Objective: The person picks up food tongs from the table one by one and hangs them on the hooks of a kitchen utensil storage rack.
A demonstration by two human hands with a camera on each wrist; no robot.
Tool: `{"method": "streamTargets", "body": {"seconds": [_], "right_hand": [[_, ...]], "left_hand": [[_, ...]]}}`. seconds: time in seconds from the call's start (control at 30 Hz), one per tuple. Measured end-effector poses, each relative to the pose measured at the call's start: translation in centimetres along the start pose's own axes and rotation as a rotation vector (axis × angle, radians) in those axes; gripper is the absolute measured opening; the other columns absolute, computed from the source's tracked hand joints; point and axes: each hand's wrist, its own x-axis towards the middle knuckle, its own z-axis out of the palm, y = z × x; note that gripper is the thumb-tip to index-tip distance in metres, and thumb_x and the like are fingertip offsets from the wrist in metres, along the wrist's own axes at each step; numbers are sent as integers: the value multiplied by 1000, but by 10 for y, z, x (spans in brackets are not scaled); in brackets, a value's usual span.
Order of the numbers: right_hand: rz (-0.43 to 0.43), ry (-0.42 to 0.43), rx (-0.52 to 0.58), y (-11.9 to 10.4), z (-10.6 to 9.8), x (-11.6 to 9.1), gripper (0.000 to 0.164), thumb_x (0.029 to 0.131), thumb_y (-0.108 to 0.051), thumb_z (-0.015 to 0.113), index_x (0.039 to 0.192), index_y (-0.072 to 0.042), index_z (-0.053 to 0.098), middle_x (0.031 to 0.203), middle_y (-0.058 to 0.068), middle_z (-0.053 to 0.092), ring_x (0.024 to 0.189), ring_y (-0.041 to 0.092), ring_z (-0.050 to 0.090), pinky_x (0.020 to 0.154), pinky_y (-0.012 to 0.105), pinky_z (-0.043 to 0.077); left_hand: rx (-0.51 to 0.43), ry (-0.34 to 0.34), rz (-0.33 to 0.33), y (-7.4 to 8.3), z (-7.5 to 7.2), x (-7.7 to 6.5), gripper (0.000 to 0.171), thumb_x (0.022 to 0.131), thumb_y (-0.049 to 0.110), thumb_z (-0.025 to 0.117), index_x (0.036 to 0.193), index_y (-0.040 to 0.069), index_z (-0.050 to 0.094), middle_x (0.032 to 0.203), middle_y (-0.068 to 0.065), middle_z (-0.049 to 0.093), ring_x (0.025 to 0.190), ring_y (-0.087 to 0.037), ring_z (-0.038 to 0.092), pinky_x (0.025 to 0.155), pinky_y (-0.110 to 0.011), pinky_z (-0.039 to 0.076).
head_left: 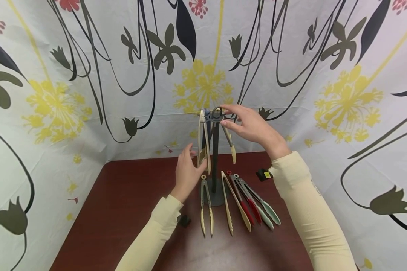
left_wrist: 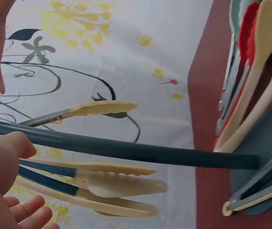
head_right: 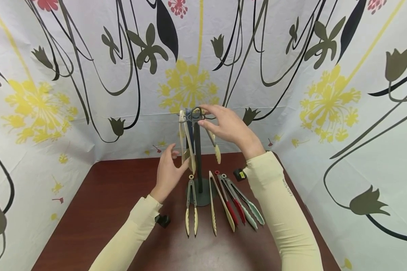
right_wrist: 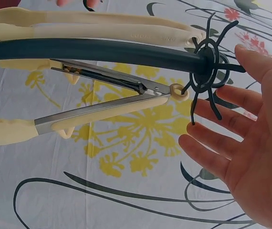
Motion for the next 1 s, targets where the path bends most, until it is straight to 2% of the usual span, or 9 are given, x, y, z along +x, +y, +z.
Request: {"method": "streamTargets", "body": {"seconds": [0.17, 0.3, 0.37, 0.5, 0.7, 0.83, 1.0], "right_hand": [[-3, 11, -22, -1, 0, -1, 66, 97, -57, 50, 154, -27, 36, 146, 9, 53, 116, 30, 60, 98, 51, 47], [-2, 20, -35, -2, 0, -2, 66, 97, -58, 51, 153, -28, 37, 144, 9, 55, 117, 29, 59, 97, 51, 47], [1, 26, -42, -2, 0, -2, 66, 96, -59, 51, 153, -28, 38, 143, 9, 56, 118, 29, 59, 98, 51, 47], [13, 32, -54, -3, 0, -2, 68, 95, -61, 52, 152, -28, 39, 142, 7, 57, 127, 29, 55, 105, 52, 43], [33, 37, -66, -5, 1, -2, 72, 92, -65, 54, 152, -28, 39, 142, 5, 58, 135, 28, 50, 111, 53, 38], [54, 43, -68, -7, 1, -2, 74, 90, -67, 55, 152, -29, 40, 141, 5, 58, 136, 29, 49, 112, 55, 37], [78, 46, -69, -10, 1, -3, 77, 87, -69, 56, 151, -30, 40, 139, 5, 59, 136, 30, 48, 111, 56, 38]], "left_hand": [[-86, 15, -53, -14, 4, -18, 59, 89, 28, 71, 141, 10, 48, 105, -6, 63, 96, -23, 62, 80, -39, 53], [-99, -23, -119, -31, 13, -34, 52, 90, 28, 70, 137, 14, 53, 102, -4, 65, 91, -21, 64, 75, -36, 52], [-69, -67, -144, -40, 20, -42, 50, 89, 27, 70, 135, 14, 54, 101, -4, 66, 88, -20, 65, 72, -33, 51], [34, -202, -171, -56, 33, -59, 50, 88, 26, 69, 133, 9, 55, 105, -9, 66, 86, -20, 64, 67, -32, 50], [136, -391, -203, -63, 53, -81, 63, 85, 32, 73, 136, 1, 51, 122, -19, 59, 107, -33, 61, 77, -46, 54], [182, -448, -208, -63, 67, -91, 75, 83, 35, 76, 139, -4, 45, 130, -25, 51, 117, -41, 54, 80, -53, 54], [249, -480, -220, -63, 82, -100, 86, 79, 40, 80, 142, -5, 42, 133, -26, 47, 119, -42, 51, 69, -50, 54]]}}
